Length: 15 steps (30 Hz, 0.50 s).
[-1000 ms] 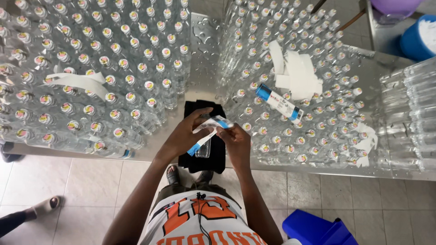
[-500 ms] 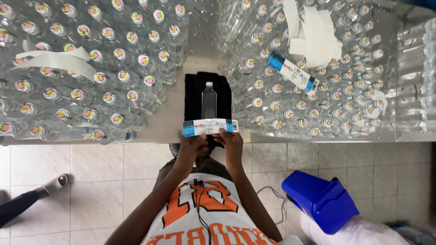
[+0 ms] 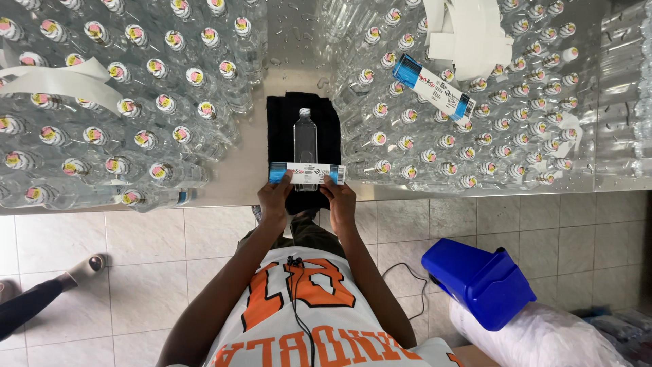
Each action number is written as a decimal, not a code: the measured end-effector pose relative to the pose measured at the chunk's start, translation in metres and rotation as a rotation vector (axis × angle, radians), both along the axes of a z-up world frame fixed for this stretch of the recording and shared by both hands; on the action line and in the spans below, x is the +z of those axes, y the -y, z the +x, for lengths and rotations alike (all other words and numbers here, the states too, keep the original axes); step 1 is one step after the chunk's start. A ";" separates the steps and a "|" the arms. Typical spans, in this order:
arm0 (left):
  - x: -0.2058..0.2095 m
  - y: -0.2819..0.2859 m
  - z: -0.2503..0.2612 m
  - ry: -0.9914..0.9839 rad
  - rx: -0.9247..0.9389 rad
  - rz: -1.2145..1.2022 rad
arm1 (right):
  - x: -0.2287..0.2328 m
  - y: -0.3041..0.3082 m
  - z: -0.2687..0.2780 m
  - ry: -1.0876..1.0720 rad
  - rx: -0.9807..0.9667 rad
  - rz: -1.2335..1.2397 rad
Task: The person repeatedly applies white labels to clear plastic bottles placed on a black mat. They peel the backing from each label, wrap it around the bottle, and smooth it into place. The process is repeated for multiple bottles in a consistent sequence.
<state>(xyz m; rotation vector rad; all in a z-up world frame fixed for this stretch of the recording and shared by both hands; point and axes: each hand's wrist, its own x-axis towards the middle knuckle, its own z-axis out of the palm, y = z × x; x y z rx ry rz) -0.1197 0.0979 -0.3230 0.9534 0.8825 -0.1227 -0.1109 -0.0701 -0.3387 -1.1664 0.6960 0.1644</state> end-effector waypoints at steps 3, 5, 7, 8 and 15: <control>0.014 0.002 0.002 -0.031 0.017 0.039 | -0.001 0.000 0.002 0.004 -0.013 0.030; 0.010 -0.001 0.003 -0.022 0.016 0.052 | -0.006 0.000 0.003 -0.004 -0.013 0.040; 0.010 -0.002 0.004 -0.010 0.016 0.065 | -0.014 0.001 0.004 -0.008 -0.011 0.050; 0.011 -0.002 0.005 -0.021 0.036 0.060 | -0.021 0.002 0.004 0.004 0.008 0.045; 0.025 -0.003 0.009 -0.056 0.085 0.031 | -0.022 0.000 0.004 -0.014 -0.024 0.072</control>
